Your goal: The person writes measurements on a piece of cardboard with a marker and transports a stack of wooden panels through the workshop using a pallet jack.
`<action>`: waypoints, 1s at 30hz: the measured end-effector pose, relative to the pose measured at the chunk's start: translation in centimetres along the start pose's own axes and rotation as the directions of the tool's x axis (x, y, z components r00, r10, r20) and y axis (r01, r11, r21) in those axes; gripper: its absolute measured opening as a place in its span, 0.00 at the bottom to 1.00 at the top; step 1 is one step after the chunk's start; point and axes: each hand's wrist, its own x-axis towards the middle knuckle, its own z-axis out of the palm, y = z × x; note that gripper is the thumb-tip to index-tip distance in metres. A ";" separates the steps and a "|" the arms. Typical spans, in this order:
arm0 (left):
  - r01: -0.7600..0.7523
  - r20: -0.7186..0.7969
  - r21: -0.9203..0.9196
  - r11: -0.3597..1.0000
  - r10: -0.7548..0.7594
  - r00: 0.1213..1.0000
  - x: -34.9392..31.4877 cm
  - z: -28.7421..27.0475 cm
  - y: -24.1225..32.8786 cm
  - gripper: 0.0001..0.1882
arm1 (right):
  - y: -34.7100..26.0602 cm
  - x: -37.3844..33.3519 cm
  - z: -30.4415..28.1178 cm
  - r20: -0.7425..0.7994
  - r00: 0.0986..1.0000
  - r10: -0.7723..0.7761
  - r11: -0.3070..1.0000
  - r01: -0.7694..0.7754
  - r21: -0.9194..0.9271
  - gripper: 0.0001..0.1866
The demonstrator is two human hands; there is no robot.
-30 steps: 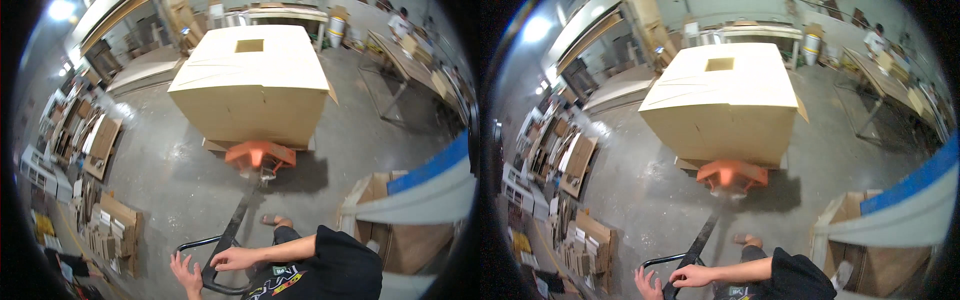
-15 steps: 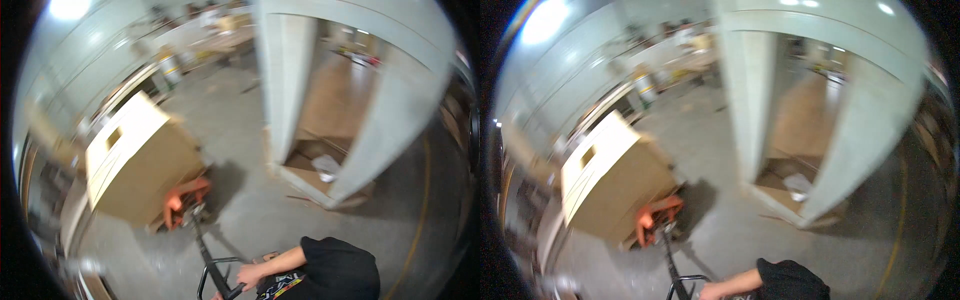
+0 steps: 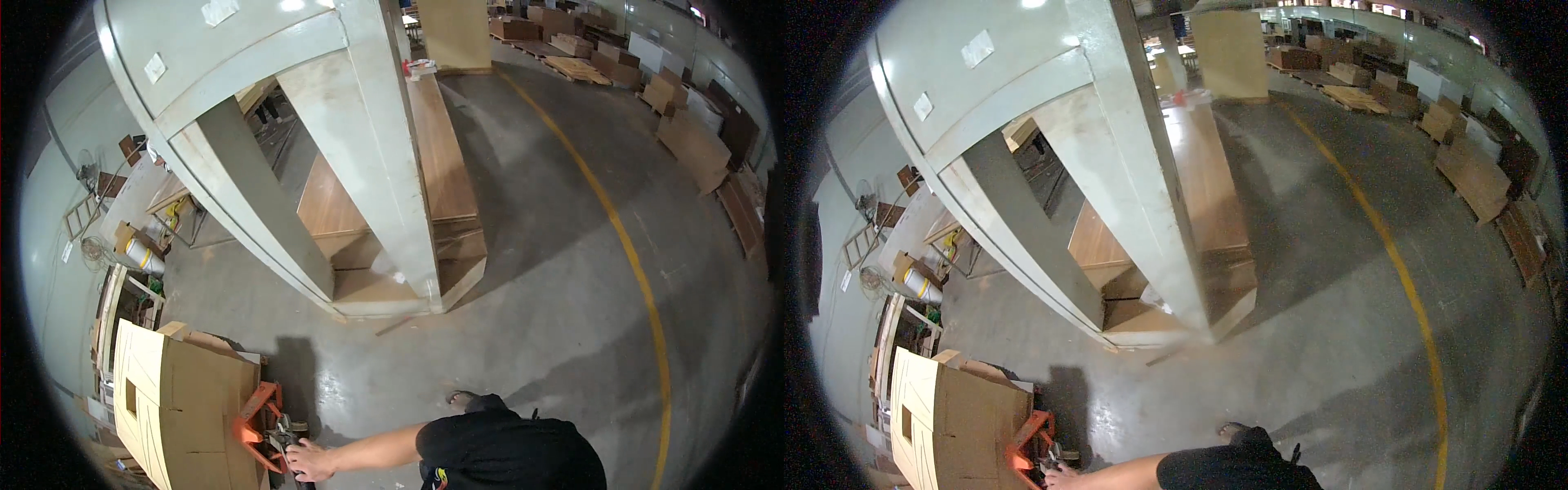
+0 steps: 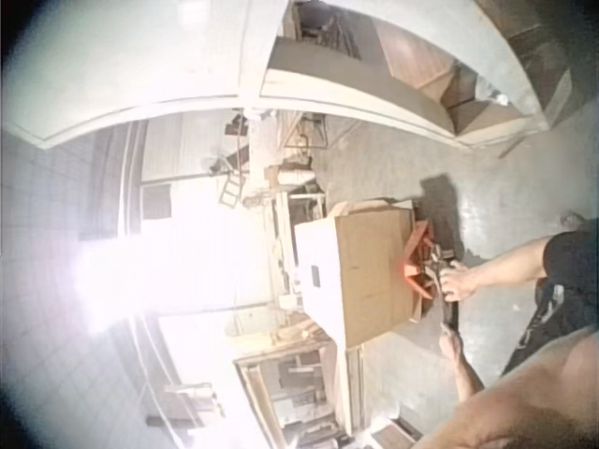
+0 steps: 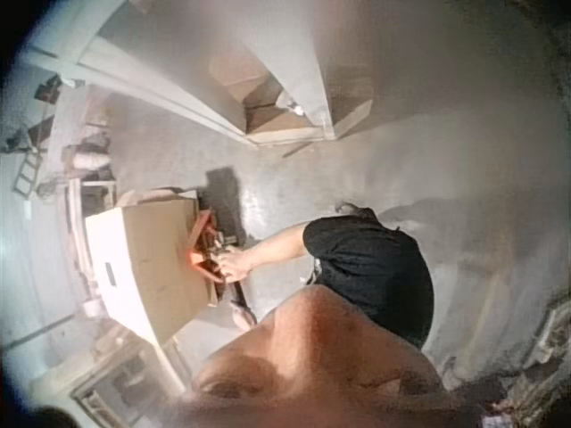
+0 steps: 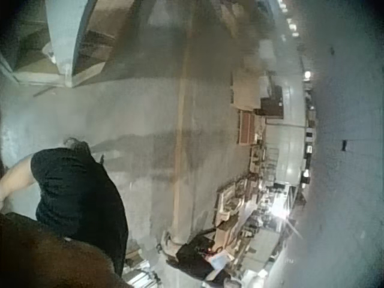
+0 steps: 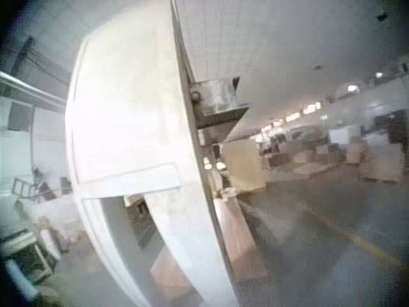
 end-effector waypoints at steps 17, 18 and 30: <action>-0.151 0.197 -0.537 0.830 0.298 0.934 1.6 -0.7 -8.2 0.37 | -4.4 4.3 6.6 -0.156 0.986 0.067 0.899 -0.127 -0.419 0.20; -0.093 0.200 -0.496 0.863 0.218 0.955 2.5 -4.0 -7.9 0.36 | -5.8 6.7 6.0 -0.204 0.977 0.069 0.931 -0.136 -0.339 0.20; -0.232 0.670 -0.414 0.880 0.467 0.577 -8.2 19.5 -8.1 0.34 | 2.2 -12.3 15.3 0.544 0.778 0.316 0.777 0.117 -0.618 0.13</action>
